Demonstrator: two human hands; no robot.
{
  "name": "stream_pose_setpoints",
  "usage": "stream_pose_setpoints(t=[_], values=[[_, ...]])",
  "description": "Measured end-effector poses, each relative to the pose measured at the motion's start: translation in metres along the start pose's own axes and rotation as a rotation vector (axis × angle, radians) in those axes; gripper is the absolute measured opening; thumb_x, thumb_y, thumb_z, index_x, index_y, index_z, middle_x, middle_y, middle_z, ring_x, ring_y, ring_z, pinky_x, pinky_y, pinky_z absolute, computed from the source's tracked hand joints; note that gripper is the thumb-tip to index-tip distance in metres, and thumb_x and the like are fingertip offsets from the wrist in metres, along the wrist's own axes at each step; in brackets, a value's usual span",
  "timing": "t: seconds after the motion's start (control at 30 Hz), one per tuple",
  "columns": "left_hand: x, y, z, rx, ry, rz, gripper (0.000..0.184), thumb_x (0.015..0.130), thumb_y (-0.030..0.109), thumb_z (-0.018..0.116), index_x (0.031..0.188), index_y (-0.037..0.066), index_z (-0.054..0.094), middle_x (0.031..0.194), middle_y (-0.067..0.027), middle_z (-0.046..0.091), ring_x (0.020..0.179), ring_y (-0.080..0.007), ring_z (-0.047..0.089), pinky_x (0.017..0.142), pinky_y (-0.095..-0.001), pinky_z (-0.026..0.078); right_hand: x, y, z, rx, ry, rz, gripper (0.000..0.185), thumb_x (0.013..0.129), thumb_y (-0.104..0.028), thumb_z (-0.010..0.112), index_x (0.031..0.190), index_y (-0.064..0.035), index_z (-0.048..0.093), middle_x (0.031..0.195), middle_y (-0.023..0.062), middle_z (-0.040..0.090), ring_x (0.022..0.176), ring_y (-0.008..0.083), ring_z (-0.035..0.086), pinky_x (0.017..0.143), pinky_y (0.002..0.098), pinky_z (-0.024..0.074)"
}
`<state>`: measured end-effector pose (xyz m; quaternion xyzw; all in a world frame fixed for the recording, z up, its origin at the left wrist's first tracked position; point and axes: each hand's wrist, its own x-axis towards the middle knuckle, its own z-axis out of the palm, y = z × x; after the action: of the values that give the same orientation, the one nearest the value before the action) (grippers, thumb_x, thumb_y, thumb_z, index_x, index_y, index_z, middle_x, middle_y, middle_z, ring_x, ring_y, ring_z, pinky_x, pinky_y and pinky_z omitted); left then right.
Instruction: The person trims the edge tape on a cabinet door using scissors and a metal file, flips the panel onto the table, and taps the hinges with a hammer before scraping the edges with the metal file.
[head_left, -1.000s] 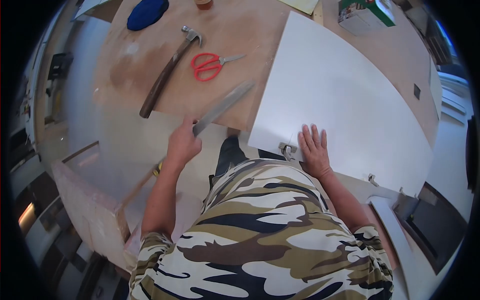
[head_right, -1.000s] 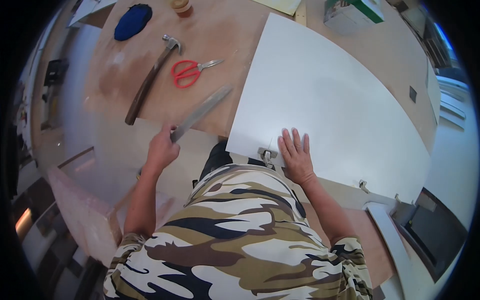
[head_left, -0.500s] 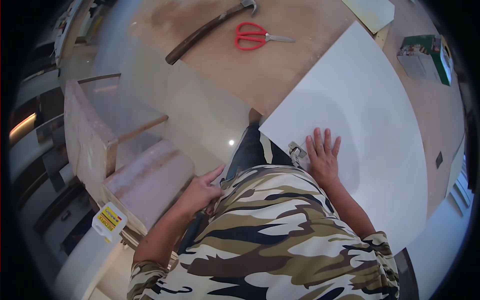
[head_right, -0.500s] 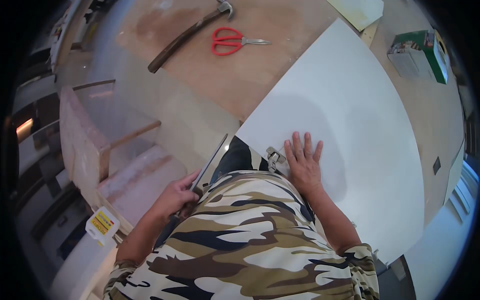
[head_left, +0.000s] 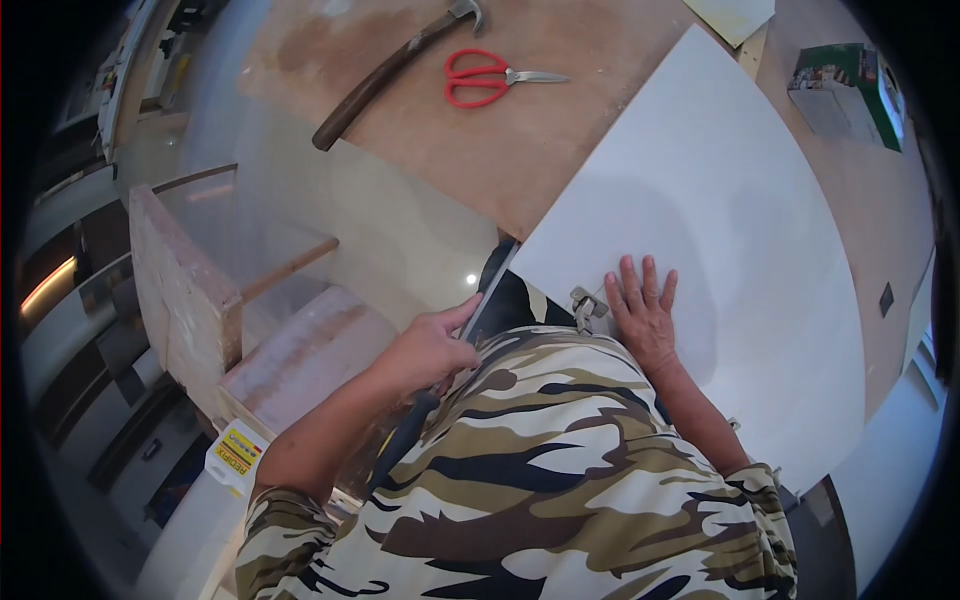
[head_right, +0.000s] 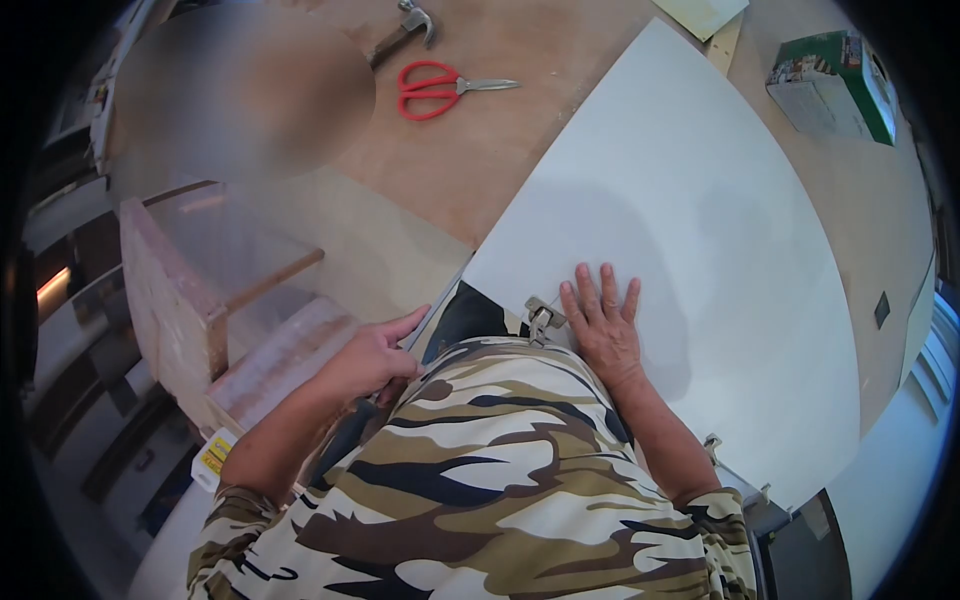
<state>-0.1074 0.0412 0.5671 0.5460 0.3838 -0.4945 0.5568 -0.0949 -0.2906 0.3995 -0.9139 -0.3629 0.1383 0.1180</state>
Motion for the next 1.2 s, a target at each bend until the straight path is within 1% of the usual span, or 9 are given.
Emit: stream_pose_setpoints(t=[0.27,0.47,0.57,0.7,0.8,0.9,1.0,1.07,1.2], values=[[0.086,-0.013,-0.003,-0.138,-0.015,-0.005,0.089,0.077,-0.001,0.061,0.159,0.007,0.029,0.058,-0.0037,0.055,0.04,-0.0125,0.051,0.042,-0.0271,0.042,-0.001,0.0,0.003,-0.007,0.002,-0.014,0.057,0.094,-0.028,0.054,0.149,-0.0137,0.046,0.165,0.0141,0.028,0.153,0.0431,0.017,0.116,0.0741,0.0055],[0.033,-0.01,-0.022,-0.125,-0.066,-0.068,0.083,0.076,0.002,0.061,0.156,0.005,0.037,0.058,-0.0034,0.054,0.044,-0.012,0.05,0.044,-0.0272,0.042,0.001,0.004,0.003,-0.08,0.016,-0.029,0.056,0.094,-0.029,0.053,0.148,-0.0145,0.047,0.164,0.0141,0.03,0.153,0.042,0.018,0.117,0.0726,0.006],[0.02,0.001,-0.01,0.011,-0.029,-0.067,0.086,0.077,-0.001,0.061,0.158,0.01,0.035,0.058,-0.003,0.055,0.041,-0.0123,0.051,0.042,-0.0277,0.043,0.001,0.0,0.0,-0.032,0.008,-0.013,0.055,0.094,-0.028,0.053,0.148,-0.0148,0.048,0.164,0.0144,0.03,0.153,0.0419,0.018,0.117,0.0728,0.007],[0.053,-0.002,-0.004,-0.032,-0.008,0.0,0.087,0.075,-0.003,0.058,0.158,0.015,0.037,0.06,-0.0038,0.057,0.042,-0.0124,0.053,0.044,-0.0284,0.046,0.0,-0.001,-0.004,0.099,0.032,-0.017,0.057,0.094,-0.026,0.053,0.149,-0.015,0.045,0.164,0.0152,0.029,0.153,0.0424,0.019,0.116,0.0733,0.0081],[0.062,-0.01,-0.011,-0.014,-0.06,0.045,0.086,0.077,-0.004,0.057,0.158,0.017,0.037,0.06,-0.0047,0.058,0.044,-0.0131,0.054,0.044,-0.0283,0.047,-0.003,0.021,-0.02,-0.034,-0.163,-0.188,0.069,0.092,-0.029,0.059,0.155,-0.0132,0.036,0.165,0.0185,0.024,0.153,0.0403,0.019,0.119,0.0684,0.0091],[0.049,-0.044,-0.02,-0.13,-0.019,0.0,0.084,0.079,-0.004,0.057,0.157,0.017,0.038,0.063,-0.0071,0.06,0.044,-0.0147,0.056,0.043,-0.0287,0.047,-0.001,0.053,-0.055,0.44,-0.231,-0.138,0.073,0.093,-0.034,0.062,0.155,-0.0085,0.034,0.166,0.018,0.021,0.154,0.038,0.017,0.121,0.0647,0.0106],[0.033,-0.077,-0.027,-0.148,0.027,-0.001,0.084,0.08,-0.004,0.054,0.159,0.018,0.033,0.066,-0.0094,0.061,0.044,-0.0158,0.055,0.041,-0.03,0.046,0.015,0.105,-0.067,0.12,-0.1,0.155,0.078,0.094,-0.041,0.062,0.156,-0.0044,0.032,0.167,0.017,0.019,0.155,0.0364,0.017,0.121,0.0633,0.0114],[0.022,-0.096,-0.028,-0.249,0.067,-0.001,0.085,0.08,-0.005,0.053,0.16,0.018,0.03,0.066,-0.0103,0.061,0.043,-0.0164,0.055,0.041,-0.0306,0.047,0.037,0.158,-0.058,-0.081,0.136,0.367,0.08,0.095,-0.047,0.059,0.156,-0.0041,0.031,0.167,0.0165,0.02,0.155,0.0355,0.017,0.121,0.0633,0.0124],[0.004,-0.127,-0.018,-0.364,0.19,0.104,0.085,0.08,-0.005,0.052,0.16,0.014,0.027,0.068,-0.0116,0.061,0.044,-0.0175,0.055,0.041,-0.0317,0.048,0.089,0.233,-0.079,-0.195,0.322,0.619,0.078,0.1,-0.054,0.047,0.157,-0.0037,0.03,0.167,0.0158,0.021,0.155,0.0346,0.016,0.122,0.0609,0.0114]])
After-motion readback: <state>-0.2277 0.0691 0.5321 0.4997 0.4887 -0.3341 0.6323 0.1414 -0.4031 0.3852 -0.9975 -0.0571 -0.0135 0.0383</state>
